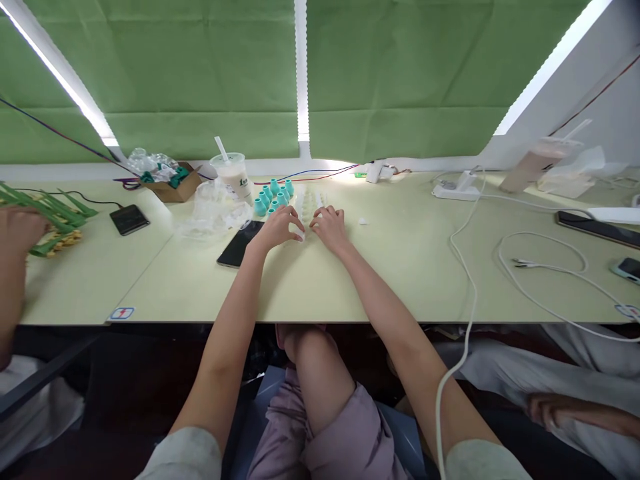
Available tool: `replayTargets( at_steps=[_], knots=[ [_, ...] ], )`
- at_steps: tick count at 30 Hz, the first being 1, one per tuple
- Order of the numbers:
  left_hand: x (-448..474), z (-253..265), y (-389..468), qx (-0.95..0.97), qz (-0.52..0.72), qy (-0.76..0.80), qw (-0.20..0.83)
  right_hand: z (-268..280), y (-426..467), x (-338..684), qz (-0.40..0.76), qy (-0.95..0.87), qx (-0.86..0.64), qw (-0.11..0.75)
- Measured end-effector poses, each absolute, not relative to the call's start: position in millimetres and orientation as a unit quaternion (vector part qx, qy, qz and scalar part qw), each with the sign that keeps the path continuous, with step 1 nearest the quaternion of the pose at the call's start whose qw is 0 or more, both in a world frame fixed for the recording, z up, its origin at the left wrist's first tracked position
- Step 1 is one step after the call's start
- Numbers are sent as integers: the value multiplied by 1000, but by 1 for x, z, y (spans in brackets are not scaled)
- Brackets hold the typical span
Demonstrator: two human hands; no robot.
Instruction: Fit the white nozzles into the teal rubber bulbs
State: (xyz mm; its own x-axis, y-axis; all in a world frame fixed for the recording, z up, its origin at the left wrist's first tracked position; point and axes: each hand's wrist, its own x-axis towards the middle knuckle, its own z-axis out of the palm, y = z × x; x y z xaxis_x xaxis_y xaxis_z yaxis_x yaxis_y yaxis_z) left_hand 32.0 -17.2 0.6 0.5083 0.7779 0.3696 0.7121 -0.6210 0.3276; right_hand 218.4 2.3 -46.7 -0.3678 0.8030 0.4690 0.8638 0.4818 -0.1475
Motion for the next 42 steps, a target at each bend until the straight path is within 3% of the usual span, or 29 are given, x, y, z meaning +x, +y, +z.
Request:
replayTargets(
  at_steps=[7, 14, 42],
  knots=[
    [31, 7, -18, 818, 356, 410, 191, -41, 0, 217, -27, -817, -501, 285],
    [41, -6, -10, 695, 467, 426, 343, -6, -2, 238, 64, -730, -498, 464],
    [65, -13, -11, 670, 553, 381, 316, 0, -8, 243, 20, -787, -378, 487]
  ],
)
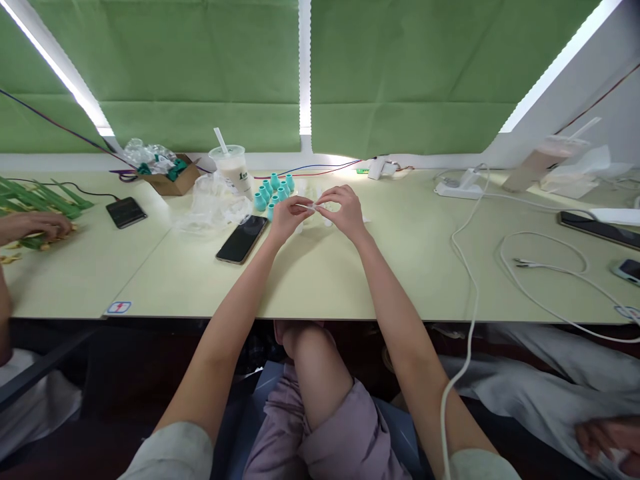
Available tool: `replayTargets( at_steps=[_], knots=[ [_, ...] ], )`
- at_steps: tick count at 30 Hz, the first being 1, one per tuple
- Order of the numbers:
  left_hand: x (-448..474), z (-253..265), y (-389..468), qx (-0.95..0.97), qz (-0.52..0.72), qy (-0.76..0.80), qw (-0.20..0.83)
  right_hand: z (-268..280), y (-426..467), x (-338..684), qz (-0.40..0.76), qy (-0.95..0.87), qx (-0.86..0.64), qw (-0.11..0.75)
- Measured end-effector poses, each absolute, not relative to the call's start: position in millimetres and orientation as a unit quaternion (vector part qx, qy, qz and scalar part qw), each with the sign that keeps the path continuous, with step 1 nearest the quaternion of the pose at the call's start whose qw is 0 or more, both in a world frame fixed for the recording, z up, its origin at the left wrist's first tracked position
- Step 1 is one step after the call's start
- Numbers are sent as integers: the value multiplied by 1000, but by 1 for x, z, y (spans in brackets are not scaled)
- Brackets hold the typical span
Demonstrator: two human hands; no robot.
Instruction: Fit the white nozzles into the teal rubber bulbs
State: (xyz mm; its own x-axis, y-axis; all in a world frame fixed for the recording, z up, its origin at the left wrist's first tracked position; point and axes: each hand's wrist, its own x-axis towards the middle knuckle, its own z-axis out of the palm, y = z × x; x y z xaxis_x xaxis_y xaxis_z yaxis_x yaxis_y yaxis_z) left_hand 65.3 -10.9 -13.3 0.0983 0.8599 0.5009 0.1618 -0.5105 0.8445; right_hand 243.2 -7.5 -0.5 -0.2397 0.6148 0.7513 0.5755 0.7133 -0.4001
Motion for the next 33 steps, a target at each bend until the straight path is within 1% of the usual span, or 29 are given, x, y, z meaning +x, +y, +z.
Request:
replayTargets(
  at_steps=[3, 8, 12, 15, 19, 20, 22, 26, 33],
  knots=[
    [66, -14, -10, 668, 561, 367, 322, -2, -6, 244, 25, -781, -371, 502],
    [69, -15, -11, 641, 585, 335, 367, -3, -7, 242, 44, -771, -370, 516],
    [71, -15, -10, 611, 604, 336, 386, -1, -10, 240, 97, -759, -368, 528],
    [71, -14, -9, 604, 600, 341, 398, 2, -12, 240, 203, -729, -377, 534],
    [71, -13, -9, 603, 601, 350, 392, 1, -12, 242, 436, -655, -358, 502],
    [70, -12, -10, 603, 602, 352, 387, 0, -12, 241, 477, -640, -347, 492],
    [70, -12, -10, 606, 601, 358, 379, -2, -12, 238, 523, -620, -322, 488],
    [67, -11, -11, 614, 596, 368, 363, -3, -17, 231, 545, -593, -288, 518],
    [67, -11, -12, 613, 593, 389, 349, -3, -27, 226, 542, -565, -293, 548]
  ],
)
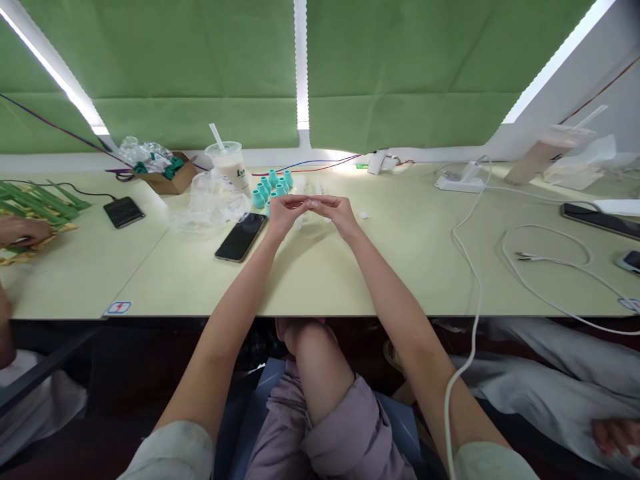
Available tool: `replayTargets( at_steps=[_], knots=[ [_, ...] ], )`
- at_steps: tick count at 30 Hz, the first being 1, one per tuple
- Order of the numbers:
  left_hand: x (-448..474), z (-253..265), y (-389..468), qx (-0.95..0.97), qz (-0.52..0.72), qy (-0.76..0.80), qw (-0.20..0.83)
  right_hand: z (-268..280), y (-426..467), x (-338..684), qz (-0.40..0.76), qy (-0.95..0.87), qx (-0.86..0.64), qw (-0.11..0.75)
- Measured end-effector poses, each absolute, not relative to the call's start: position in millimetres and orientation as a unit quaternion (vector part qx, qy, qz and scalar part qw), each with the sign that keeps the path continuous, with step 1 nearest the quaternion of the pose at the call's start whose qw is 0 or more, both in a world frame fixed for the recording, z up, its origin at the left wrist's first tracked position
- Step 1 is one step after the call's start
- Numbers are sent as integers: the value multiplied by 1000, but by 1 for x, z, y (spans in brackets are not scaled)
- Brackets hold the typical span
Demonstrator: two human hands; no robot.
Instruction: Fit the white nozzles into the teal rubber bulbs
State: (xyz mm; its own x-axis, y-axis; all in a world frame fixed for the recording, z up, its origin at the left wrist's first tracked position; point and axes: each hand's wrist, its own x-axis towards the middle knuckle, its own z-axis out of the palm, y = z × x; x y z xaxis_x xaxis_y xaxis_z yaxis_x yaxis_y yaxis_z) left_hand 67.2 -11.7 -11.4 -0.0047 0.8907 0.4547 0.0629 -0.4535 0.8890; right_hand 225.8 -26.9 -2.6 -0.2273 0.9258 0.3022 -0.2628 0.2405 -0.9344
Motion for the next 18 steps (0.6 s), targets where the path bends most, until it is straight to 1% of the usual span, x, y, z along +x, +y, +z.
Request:
replayTargets(
  at_steps=[4, 10, 14, 18],
  knots=[
    [67, -11, -11, 605, 588, 394, 365, -8, -22, 227, 553, -546, -315, 544],
    [64, -14, -7, 611, 572, 372, 401, -14, -13, 231, 590, -531, -324, 514],
    [65, -15, -7, 624, 571, 361, 393, -14, -12, 231, 582, -532, -332, 517],
    [67, -14, -9, 634, 579, 363, 363, -11, -14, 229, 569, -531, -343, 526]
  ],
)
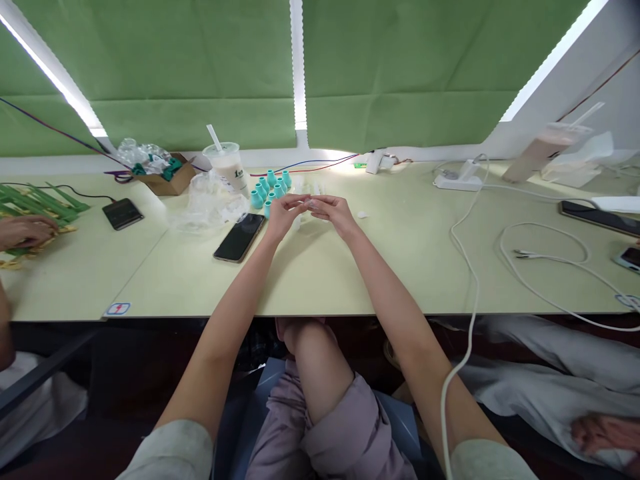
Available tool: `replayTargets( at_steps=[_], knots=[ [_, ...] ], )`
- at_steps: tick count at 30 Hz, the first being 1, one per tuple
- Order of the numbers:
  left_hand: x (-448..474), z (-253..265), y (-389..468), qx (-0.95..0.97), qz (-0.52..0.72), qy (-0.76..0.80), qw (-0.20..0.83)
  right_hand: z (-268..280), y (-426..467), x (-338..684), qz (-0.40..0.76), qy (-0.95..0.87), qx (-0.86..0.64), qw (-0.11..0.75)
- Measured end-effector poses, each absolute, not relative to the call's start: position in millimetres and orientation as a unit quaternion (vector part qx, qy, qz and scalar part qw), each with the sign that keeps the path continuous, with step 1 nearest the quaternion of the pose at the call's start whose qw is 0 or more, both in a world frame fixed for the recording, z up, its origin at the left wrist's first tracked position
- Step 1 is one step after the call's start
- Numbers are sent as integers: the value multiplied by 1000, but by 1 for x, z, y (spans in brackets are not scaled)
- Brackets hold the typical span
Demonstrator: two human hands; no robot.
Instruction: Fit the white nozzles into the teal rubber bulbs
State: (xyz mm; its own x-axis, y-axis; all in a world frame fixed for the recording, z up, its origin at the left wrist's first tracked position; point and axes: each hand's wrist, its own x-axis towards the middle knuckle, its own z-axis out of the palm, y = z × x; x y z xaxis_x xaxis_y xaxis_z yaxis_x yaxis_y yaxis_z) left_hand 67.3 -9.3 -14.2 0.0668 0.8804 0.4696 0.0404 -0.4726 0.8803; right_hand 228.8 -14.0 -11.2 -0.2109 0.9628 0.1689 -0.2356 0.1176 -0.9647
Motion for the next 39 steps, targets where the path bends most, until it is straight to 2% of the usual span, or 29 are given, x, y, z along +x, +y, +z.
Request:
replayTargets(
  at_steps=[5, 13, 22, 28, 31, 33, 35, 37, 39],
  knots=[
    [67, -16, -9, 654, 573, 367, 331, -9, -17, 228, 545, -537, -342, 546],
    [66, -18, -5, 650, 572, 359, 349, -14, -10, 226, 556, -527, -328, 552],
    [67, -19, -6, 664, 564, 368, 325, -16, -10, 225, 540, -524, -350, 558],
    [68, -18, -3, 643, 591, 364, 324, -10, -7, 228, 534, -561, -372, 511],
    [63, -15, 0, 622, 614, 379, 305, -5, 0, 251, 449, -591, -433, 512],
    [59, -14, 2, 606, 624, 387, 306, -7, 5, 277, 303, -586, -544, 519],
    [56, -13, 4, 596, 629, 387, 315, -14, 9, 303, 181, -577, -651, 459],
    [54, -13, 4, 594, 628, 374, 335, -23, 10, 323, 158, -574, -710, 375],
    [54, -13, 4, 599, 621, 354, 362, -30, 10, 333, 190, -572, -726, 330]
  ],
)
